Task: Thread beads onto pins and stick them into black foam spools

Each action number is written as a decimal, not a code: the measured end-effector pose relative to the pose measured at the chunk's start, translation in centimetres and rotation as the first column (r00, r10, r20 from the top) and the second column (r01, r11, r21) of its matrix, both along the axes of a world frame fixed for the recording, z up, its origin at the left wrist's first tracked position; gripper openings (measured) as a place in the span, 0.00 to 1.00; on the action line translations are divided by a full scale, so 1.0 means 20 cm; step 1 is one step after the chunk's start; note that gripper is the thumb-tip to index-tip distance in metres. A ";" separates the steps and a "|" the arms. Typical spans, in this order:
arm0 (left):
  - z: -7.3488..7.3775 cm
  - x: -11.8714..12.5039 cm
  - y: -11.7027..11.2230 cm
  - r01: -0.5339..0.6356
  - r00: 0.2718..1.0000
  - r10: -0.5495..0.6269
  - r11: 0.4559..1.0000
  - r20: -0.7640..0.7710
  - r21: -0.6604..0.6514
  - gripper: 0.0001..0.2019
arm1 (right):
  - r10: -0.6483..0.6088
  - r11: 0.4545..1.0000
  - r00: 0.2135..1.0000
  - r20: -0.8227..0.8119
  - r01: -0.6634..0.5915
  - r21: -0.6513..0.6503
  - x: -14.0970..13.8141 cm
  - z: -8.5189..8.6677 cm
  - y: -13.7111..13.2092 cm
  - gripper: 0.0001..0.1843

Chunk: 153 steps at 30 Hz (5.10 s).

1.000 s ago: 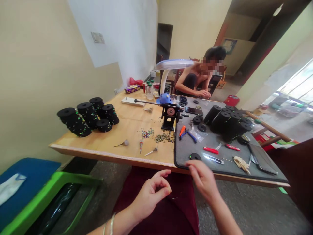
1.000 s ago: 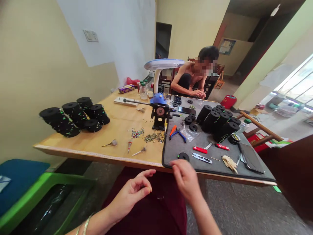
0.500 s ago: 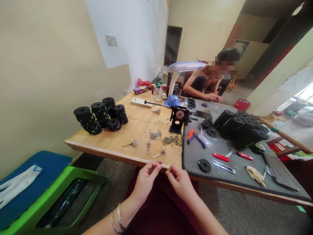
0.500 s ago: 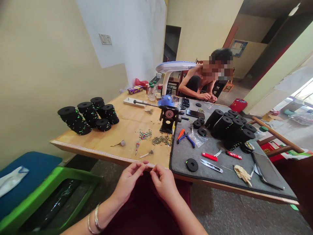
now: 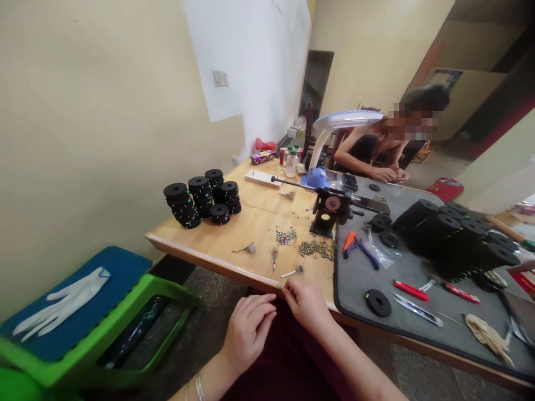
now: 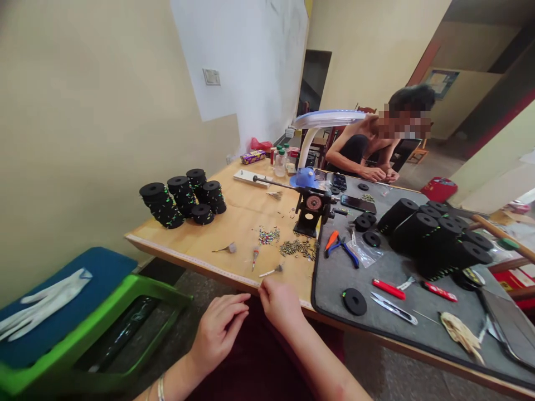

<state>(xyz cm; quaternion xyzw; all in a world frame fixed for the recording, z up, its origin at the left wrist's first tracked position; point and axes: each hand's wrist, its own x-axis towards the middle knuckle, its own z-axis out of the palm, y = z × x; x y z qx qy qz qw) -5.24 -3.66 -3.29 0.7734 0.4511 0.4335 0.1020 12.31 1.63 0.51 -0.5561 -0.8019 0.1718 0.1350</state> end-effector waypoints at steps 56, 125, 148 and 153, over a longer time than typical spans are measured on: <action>0.02 0.05 0.07 -0.195 0.820 0.217 0.976 -0.529 0.098 0.21 | -0.017 0.986 1.000 -0.013 0.014 -0.163 0.01 0.07 0.05 0.07; 0.29 0.32 0.10 0.361 0.918 -0.195 0.771 0.346 -0.524 0.06 | -0.121 0.987 0.875 -0.468 0.057 -0.147 0.32 0.12 -0.21 0.05; 0.27 0.30 0.11 0.355 0.917 -0.168 0.758 0.363 -0.547 0.10 | -0.083 0.989 0.905 -0.418 0.022 -0.148 0.31 0.18 -0.20 0.07; 0.28 0.29 0.11 0.340 0.911 -0.130 0.775 0.392 -0.533 0.09 | -0.073 0.990 0.902 -0.425 0.016 -0.137 0.34 0.20 -0.21 0.10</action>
